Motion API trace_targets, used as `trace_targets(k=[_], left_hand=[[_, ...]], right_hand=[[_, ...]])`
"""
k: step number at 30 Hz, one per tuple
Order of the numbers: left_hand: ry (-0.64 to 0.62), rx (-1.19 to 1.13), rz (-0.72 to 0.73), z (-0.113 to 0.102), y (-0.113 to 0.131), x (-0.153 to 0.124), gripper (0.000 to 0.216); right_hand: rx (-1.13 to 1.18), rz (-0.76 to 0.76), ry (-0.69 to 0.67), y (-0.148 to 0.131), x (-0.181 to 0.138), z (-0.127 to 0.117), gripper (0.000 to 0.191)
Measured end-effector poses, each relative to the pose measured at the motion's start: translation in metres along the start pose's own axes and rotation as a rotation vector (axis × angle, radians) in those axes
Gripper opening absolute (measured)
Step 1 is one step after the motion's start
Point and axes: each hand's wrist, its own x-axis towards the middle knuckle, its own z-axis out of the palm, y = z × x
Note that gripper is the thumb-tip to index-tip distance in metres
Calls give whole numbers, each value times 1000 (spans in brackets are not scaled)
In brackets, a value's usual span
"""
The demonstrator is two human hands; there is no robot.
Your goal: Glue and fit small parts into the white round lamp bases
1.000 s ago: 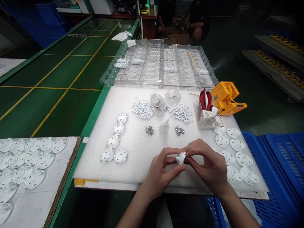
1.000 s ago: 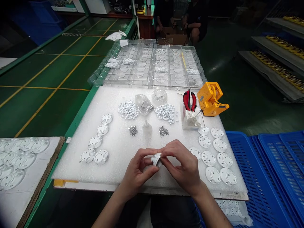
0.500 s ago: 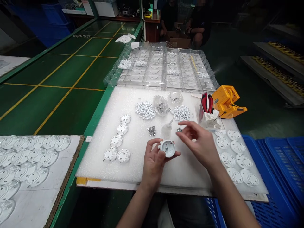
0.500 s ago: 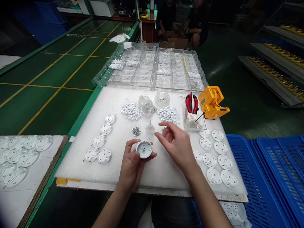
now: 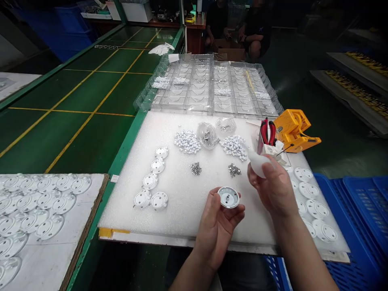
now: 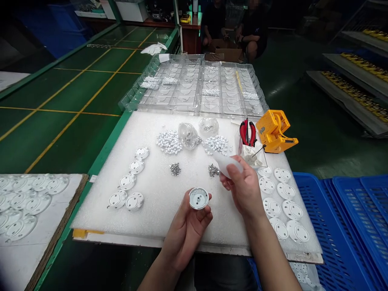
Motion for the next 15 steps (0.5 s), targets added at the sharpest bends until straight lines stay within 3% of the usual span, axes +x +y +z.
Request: trace_targets(k=[7,10,15], left_hand=[[19,97,72,3,-4,2,51],[43,112,97,4,-5,2,49],[45,136,125,7,-5,2,48]], right_hand=[[145,-132,179,6,0,-7,57],[124,-187,155,9,-3,-9,60],[84,-134,109,14,-12,-11,58]])
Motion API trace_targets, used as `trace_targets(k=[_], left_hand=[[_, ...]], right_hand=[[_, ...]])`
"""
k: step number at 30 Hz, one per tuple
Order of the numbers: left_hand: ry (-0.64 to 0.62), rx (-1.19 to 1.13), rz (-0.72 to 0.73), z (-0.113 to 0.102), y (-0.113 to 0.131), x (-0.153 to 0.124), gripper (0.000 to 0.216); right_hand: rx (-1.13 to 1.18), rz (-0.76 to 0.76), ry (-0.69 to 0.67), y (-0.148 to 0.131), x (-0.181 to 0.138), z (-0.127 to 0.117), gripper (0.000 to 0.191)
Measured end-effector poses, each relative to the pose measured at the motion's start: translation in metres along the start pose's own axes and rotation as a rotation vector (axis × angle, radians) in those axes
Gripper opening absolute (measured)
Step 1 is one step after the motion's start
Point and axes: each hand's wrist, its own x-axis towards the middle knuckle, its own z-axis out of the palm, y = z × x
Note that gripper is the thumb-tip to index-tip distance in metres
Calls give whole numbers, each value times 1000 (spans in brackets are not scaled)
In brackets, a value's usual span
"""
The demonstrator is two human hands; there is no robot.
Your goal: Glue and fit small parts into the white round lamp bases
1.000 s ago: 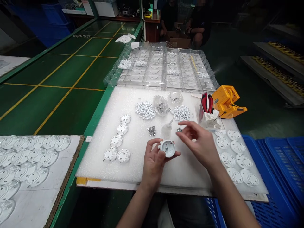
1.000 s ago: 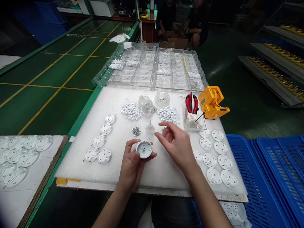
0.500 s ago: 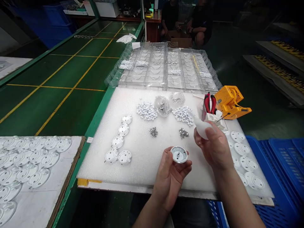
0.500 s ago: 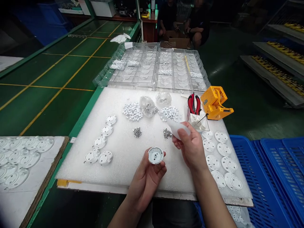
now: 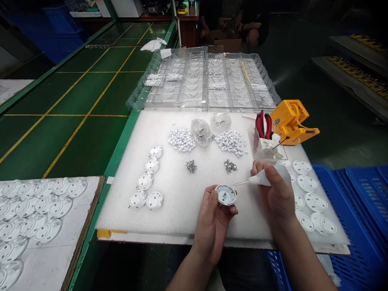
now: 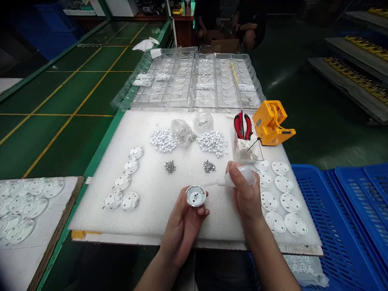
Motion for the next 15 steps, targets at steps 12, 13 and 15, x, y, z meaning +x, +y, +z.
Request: trace_targets(k=[12,13,15], left_hand=[[2,18,-4,0,0,1,47],[1,18,-4,0,0,1,47],[2,17,-6,1,0,1,47]], right_hand=[[-2,63,32,2,-2,0,61],[-2,66,38,1,-2,0,61],[-3,68,43,1,-3,0,60]])
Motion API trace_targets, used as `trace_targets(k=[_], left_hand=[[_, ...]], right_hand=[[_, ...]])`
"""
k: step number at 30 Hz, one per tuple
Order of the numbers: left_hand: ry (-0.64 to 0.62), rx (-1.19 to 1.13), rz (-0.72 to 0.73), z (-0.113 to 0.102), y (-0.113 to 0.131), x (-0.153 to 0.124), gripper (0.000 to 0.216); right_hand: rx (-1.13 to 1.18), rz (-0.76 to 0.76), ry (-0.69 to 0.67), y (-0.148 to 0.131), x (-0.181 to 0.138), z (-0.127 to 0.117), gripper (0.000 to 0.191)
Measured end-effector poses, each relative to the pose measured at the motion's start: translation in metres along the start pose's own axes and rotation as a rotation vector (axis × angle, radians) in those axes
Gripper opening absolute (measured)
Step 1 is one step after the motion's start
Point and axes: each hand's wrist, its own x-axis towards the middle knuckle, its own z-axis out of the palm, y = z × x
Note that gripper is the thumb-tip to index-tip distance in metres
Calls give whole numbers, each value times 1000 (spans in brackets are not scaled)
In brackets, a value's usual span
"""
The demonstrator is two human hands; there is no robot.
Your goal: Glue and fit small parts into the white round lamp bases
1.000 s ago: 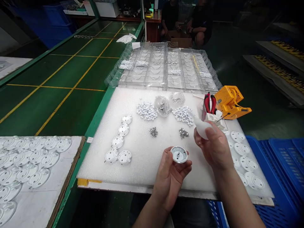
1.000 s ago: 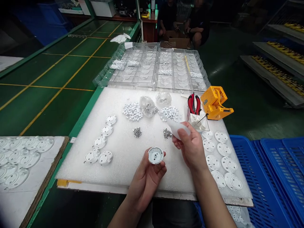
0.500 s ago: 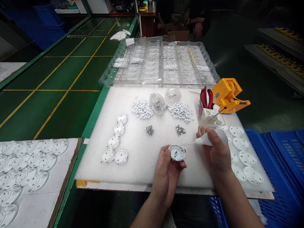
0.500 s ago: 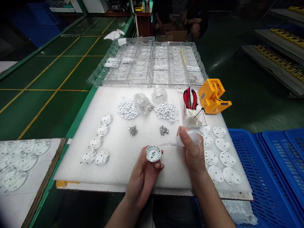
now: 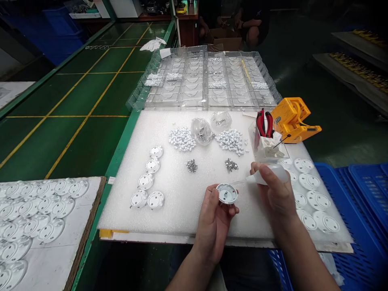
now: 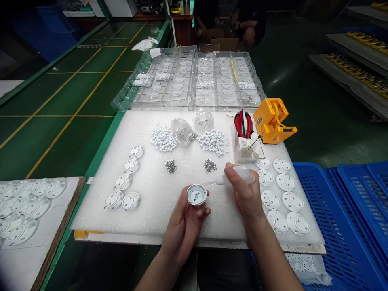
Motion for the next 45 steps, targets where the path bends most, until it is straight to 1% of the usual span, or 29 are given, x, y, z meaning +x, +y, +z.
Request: trace_targets(k=[10,23,32,39,45], left_hand=[[-4,1,5,-2,-2,0,45],[-11,11,2,-2,0,-1,45],[-10,19,-1,-2,0,-2,44],[-14,24,1,-2,0,-1,44],[-13,27,5,0,0,-2,44]], right_hand=[[-41,27,14,0,-2,0,58],[-108,14,-59,6,-5,-6,54],[-161,6,-35,5,-5,-2,59],[-159,9,-43,6,-5,-3,56],[-179,10,-37,3,-5,-1,58]])
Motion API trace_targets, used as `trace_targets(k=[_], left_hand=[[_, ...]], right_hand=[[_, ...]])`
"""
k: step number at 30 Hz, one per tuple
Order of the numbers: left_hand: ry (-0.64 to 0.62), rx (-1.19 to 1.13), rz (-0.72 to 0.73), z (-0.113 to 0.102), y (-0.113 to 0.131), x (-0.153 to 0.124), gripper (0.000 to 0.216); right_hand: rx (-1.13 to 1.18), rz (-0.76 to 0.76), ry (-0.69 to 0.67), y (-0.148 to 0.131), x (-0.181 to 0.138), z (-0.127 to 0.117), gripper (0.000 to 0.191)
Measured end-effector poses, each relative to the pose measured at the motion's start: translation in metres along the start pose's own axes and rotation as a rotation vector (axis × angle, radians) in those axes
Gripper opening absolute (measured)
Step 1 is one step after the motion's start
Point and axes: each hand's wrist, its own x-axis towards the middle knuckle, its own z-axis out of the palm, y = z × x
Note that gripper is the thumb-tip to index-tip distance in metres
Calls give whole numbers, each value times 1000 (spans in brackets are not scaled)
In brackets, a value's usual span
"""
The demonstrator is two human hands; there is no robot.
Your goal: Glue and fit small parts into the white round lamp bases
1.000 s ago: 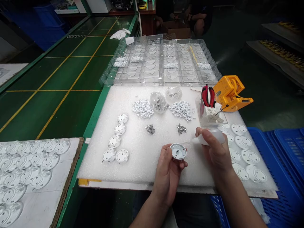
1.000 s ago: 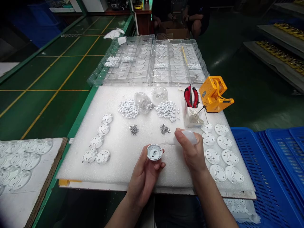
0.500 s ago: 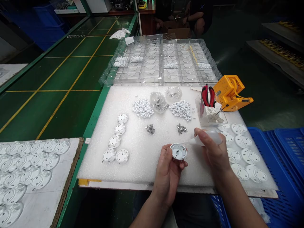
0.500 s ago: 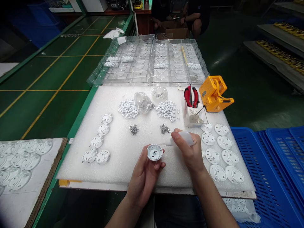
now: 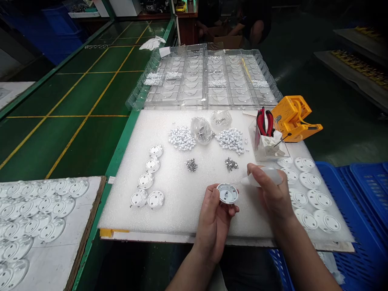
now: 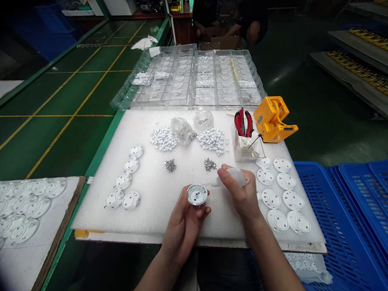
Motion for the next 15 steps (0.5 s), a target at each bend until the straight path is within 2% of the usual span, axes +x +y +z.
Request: trace_targets(k=[15], left_hand=[[10,-2,2,-1,0,0,41]], right_hand=[[-8,-4,-23,0,-1,-2,60]])
